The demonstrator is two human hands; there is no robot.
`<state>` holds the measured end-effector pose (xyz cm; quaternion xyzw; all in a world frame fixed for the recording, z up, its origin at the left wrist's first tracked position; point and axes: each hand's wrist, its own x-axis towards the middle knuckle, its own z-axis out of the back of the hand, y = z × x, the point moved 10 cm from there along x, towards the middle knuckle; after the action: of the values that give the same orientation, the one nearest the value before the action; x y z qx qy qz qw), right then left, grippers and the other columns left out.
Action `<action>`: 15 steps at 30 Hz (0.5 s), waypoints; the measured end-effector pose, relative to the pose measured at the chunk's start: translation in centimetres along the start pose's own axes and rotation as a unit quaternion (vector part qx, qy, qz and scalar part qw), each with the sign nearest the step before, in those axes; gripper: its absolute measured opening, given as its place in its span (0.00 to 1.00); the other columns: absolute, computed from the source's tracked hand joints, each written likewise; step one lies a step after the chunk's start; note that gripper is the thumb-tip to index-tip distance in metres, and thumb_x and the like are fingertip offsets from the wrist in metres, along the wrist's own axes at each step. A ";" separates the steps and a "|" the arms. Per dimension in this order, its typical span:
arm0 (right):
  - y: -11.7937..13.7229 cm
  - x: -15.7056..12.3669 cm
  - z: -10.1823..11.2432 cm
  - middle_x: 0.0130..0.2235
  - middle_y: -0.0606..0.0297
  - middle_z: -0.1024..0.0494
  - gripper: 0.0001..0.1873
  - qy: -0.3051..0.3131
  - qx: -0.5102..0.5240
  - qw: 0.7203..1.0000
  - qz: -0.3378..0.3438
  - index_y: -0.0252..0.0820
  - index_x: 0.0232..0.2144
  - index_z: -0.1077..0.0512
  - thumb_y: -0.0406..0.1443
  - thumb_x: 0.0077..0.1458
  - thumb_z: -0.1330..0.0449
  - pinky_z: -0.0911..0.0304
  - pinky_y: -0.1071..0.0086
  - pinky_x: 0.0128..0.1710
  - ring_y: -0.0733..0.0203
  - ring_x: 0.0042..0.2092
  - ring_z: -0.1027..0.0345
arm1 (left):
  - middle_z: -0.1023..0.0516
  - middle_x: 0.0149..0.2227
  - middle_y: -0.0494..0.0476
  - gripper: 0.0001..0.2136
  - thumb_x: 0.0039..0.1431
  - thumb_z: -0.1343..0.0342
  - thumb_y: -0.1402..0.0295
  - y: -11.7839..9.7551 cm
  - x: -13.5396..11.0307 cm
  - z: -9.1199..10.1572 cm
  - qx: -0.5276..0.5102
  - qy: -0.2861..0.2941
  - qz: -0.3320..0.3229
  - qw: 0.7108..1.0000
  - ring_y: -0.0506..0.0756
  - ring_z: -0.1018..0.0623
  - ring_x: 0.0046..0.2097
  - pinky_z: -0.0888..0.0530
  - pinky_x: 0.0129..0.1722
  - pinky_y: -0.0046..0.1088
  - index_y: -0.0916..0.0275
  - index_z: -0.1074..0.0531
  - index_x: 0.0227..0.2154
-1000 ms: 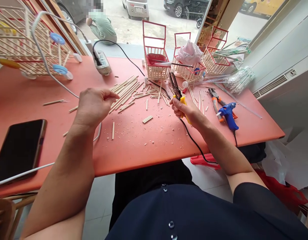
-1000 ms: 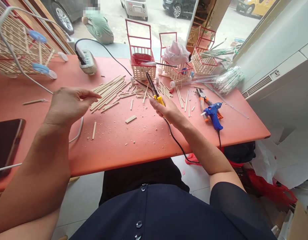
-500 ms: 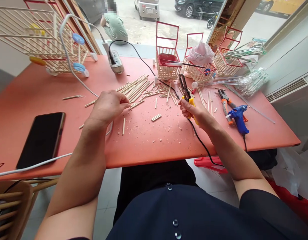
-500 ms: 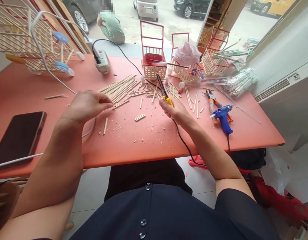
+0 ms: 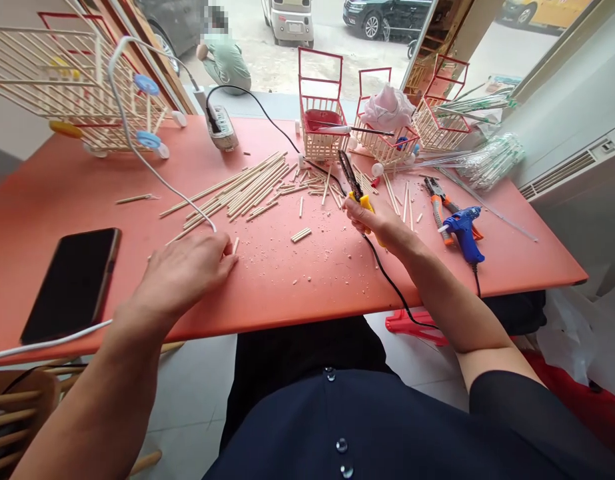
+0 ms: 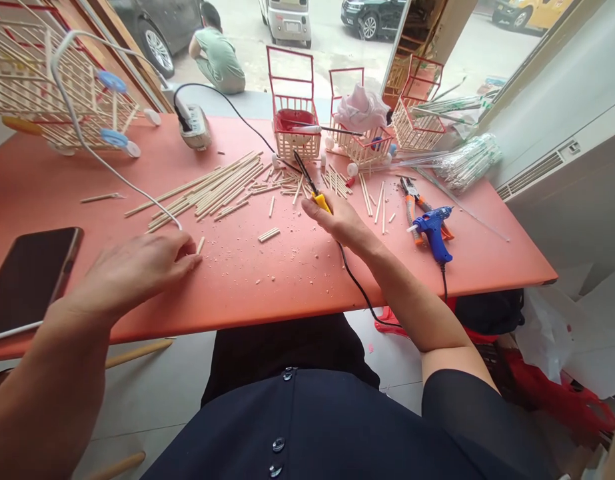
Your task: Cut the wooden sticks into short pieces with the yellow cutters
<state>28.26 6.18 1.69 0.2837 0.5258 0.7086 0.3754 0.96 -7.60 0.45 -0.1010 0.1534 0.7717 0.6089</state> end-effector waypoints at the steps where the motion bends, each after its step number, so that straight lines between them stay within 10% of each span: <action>1: 0.0 0.0 -0.1 0.31 0.70 0.37 0.41 0.000 -0.007 1.000 0.004 0.47 0.37 0.34 0.76 0.56 0.33 0.49 0.63 0.33 0.61 0.34 0.45 | 0.15 0.54 0.72 0.16 0.78 0.58 0.61 -0.1 0.1 -0.2 0.002 0.000 -0.001 1.000 0.75 0.16 0.56 0.33 0.42 0.42 0.59 0.25 0.46; 9: 0.5 -0.2 -0.6 0.31 0.69 0.36 0.42 0.001 -0.022 1.000 0.014 0.47 0.36 0.34 0.77 0.55 0.34 0.47 0.63 0.35 0.59 0.35 0.41 | 0.16 0.54 0.74 0.16 0.77 0.60 0.65 -1.0 0.4 1.5 -0.033 -0.043 0.011 0.998 0.74 0.17 0.57 0.30 0.44 0.43 0.60 0.26 0.47; 15: -0.2 0.2 -0.6 0.31 0.69 0.36 0.44 0.000 -0.038 0.999 0.013 0.48 0.36 0.35 0.79 0.54 0.36 0.49 0.63 0.36 0.60 0.35 0.43 | 0.15 0.39 0.61 0.03 0.65 0.45 0.66 -6.0 3.9 4.7 -0.211 -0.096 -0.103 0.967 0.64 0.17 0.45 0.27 0.48 0.38 0.55 0.29 0.34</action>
<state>27.74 6.08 1.38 0.2765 0.4949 0.7327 0.3766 5.98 -1.07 2.81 -0.1677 -0.0836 0.7260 0.6616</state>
